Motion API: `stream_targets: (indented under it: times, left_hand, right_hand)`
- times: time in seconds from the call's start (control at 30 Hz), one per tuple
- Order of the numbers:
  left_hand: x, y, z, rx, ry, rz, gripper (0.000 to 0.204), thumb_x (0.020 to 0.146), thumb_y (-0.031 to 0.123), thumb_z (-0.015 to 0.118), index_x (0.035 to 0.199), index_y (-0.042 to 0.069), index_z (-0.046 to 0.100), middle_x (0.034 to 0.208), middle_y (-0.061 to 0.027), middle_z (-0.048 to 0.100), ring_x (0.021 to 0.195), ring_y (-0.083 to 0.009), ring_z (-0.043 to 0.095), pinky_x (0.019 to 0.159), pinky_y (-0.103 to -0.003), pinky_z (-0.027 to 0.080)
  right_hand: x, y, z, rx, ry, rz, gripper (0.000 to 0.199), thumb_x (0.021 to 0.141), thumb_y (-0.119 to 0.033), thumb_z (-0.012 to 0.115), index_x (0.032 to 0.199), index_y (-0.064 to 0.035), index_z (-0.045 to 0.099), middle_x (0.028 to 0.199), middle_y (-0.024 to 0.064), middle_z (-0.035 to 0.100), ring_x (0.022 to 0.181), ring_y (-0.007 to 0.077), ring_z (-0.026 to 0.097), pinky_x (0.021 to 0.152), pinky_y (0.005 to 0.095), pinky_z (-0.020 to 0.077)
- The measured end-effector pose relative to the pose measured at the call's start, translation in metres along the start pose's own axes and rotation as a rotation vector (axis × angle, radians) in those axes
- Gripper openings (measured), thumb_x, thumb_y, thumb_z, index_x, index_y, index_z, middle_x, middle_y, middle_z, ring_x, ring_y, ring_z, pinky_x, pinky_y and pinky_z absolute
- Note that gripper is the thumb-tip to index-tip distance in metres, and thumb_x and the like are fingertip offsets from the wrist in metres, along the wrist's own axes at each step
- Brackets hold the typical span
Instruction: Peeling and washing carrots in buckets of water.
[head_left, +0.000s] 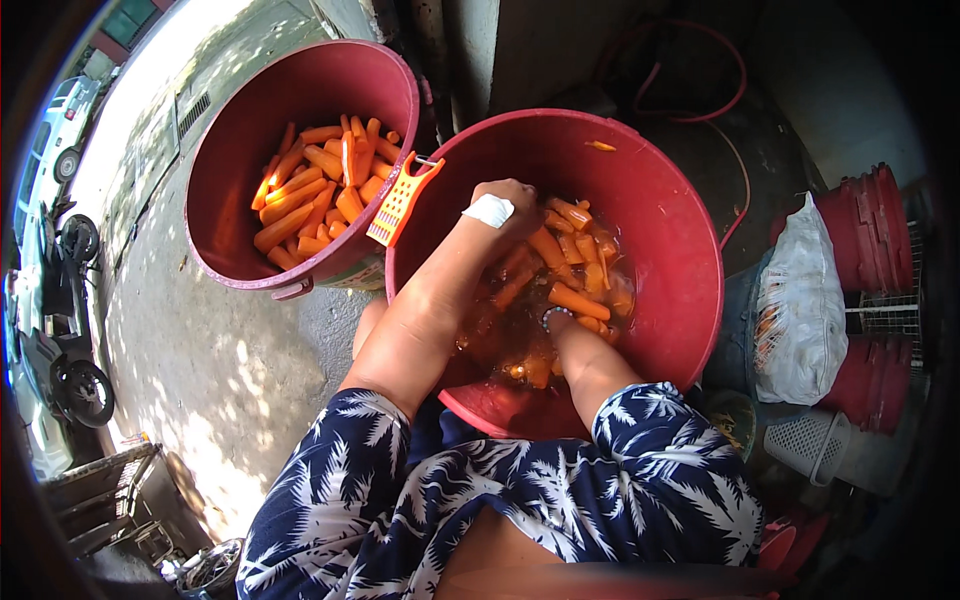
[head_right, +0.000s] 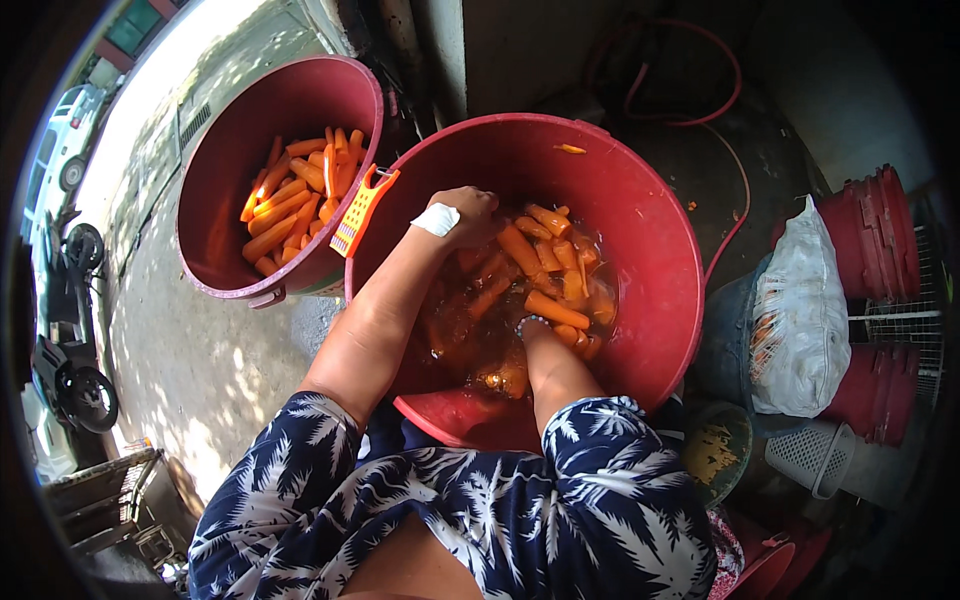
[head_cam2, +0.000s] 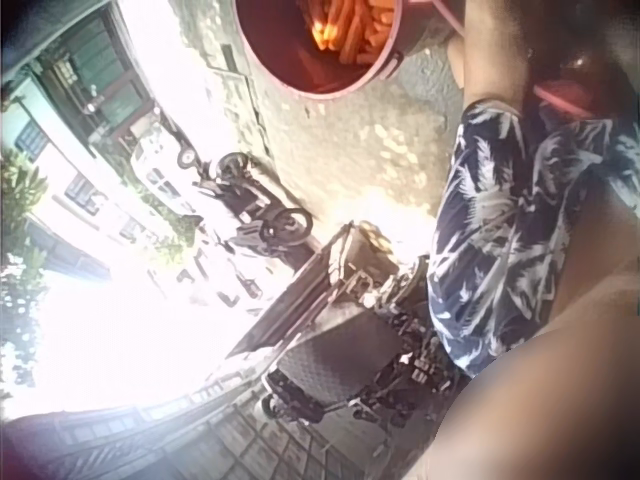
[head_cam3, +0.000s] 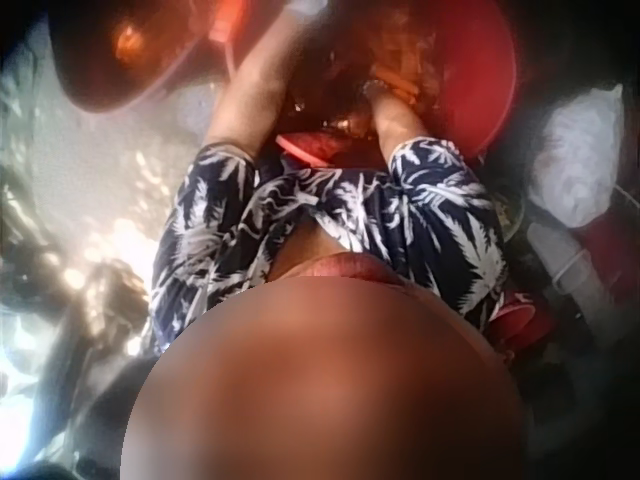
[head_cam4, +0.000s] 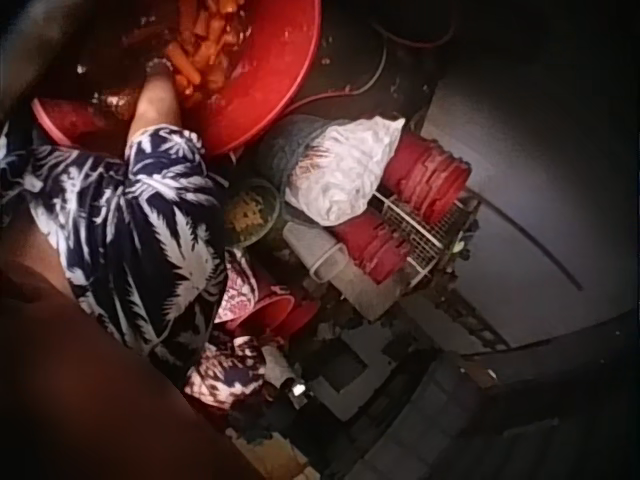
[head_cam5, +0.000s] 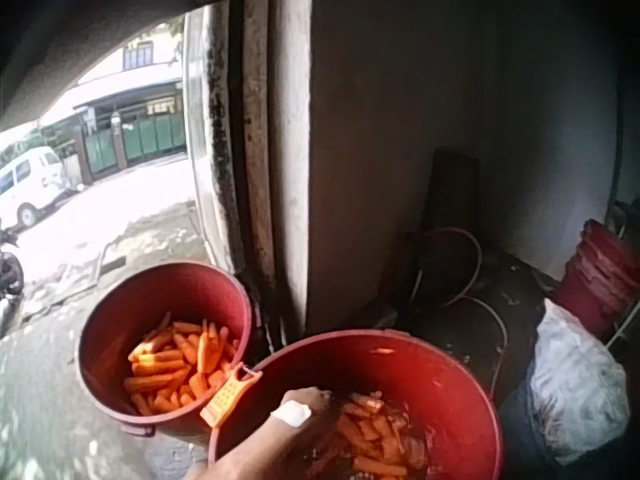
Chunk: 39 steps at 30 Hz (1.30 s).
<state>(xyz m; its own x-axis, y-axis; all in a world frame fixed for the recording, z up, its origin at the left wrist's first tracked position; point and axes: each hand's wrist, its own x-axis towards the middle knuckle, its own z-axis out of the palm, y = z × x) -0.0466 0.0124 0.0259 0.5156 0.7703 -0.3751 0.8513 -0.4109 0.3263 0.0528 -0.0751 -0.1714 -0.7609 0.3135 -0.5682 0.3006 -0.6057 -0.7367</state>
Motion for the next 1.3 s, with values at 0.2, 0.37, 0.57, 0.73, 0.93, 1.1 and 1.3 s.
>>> stream_targets:
  times: [0.2,0.37,0.57,0.73,0.93,1.1,1.3]
  left_hand:
    - [0.004,-0.001,0.009,0.002,0.094,0.051,0.037,0.081,0.036,0.049,0.099,0.006,0.062,0.099,-0.0137,0.063,0.098,-0.0285,0.058,0.082,-0.038,0.048]
    - [0.005,0.006,0.008,0.019,0.048,0.051,0.035,0.080,0.033,0.048,0.096,0.005,0.062,0.096,-0.0150,0.063,0.093,-0.0296,0.060,0.079,-0.039,0.049]
    - [0.006,0.006,0.011,0.043,0.031,0.048,0.035,0.080,0.033,0.049,0.097,0.006,0.062,0.096,-0.0149,0.063,0.093,-0.0301,0.060,0.079,-0.040,0.049]
    - [0.005,0.007,0.009,0.041,0.015,0.032,0.037,0.081,0.035,0.050,0.102,0.006,0.061,0.101,-0.0145,0.061,0.097,-0.0286,0.059,0.082,-0.039,0.048]
    - [0.003,0.009,0.008,0.049,0.043,0.064,0.039,0.081,0.038,0.051,0.104,0.008,0.061,0.104,-0.0130,0.061,0.100,-0.0278,0.057,0.083,-0.038,0.047]
    - [-0.002,0.002,0.004,0.005,0.076,0.043,0.042,0.082,0.042,0.050,0.104,0.007,0.062,0.102,-0.0129,0.062,0.101,-0.0278,0.057,0.084,-0.038,0.047]
    - [-0.002,0.020,-0.011,-0.941,0.024,0.051,0.059,0.090,0.055,0.035,0.112,0.003,0.054,0.102,-0.0148,0.060,0.095,-0.0274,0.059,0.087,-0.037,0.045]
  right_hand:
    - [-0.004,0.013,-0.016,-0.002,-0.026,0.044,0.050,0.077,-0.018,0.063,0.120,0.0009,0.046,0.102,0.0151,0.061,0.095,0.0248,0.060,0.083,0.0377,0.0486]
    - [-0.005,0.027,-0.026,0.010,-0.053,0.082,0.050,0.077,-0.017,0.063,0.120,0.0013,0.046,0.102,0.0155,0.061,0.094,0.0251,0.060,0.082,0.0381,0.0490]
    - [-0.008,0.038,-0.032,0.023,-0.074,0.126,0.049,0.076,-0.016,0.063,0.120,0.0017,0.046,0.102,0.0160,0.061,0.093,0.0254,0.061,0.082,0.0386,0.0494]
    - [-0.017,0.041,-0.037,0.009,-0.083,0.173,0.049,0.076,-0.015,0.063,0.119,0.0020,0.047,0.101,0.0164,0.061,0.092,0.0257,0.061,0.082,0.0389,0.0497]
    - [-0.037,0.041,-0.031,0.019,-0.057,0.213,0.049,0.075,-0.013,0.063,0.119,0.0024,0.047,0.101,0.0168,0.061,0.092,0.0260,0.061,0.081,0.0394,0.0501]
    - [-0.062,0.003,-0.010,0.276,-0.187,0.046,0.050,0.074,-0.011,0.063,0.119,0.0037,0.046,0.100,0.0186,0.060,0.087,0.0285,0.063,0.078,0.0426,0.0514]
    - [-0.174,-0.123,-0.001,0.650,0.147,-0.515,0.040,0.076,-0.007,0.058,0.113,0.0022,0.048,0.102,0.0177,0.058,0.093,0.0316,0.060,0.078,0.0515,0.0503]
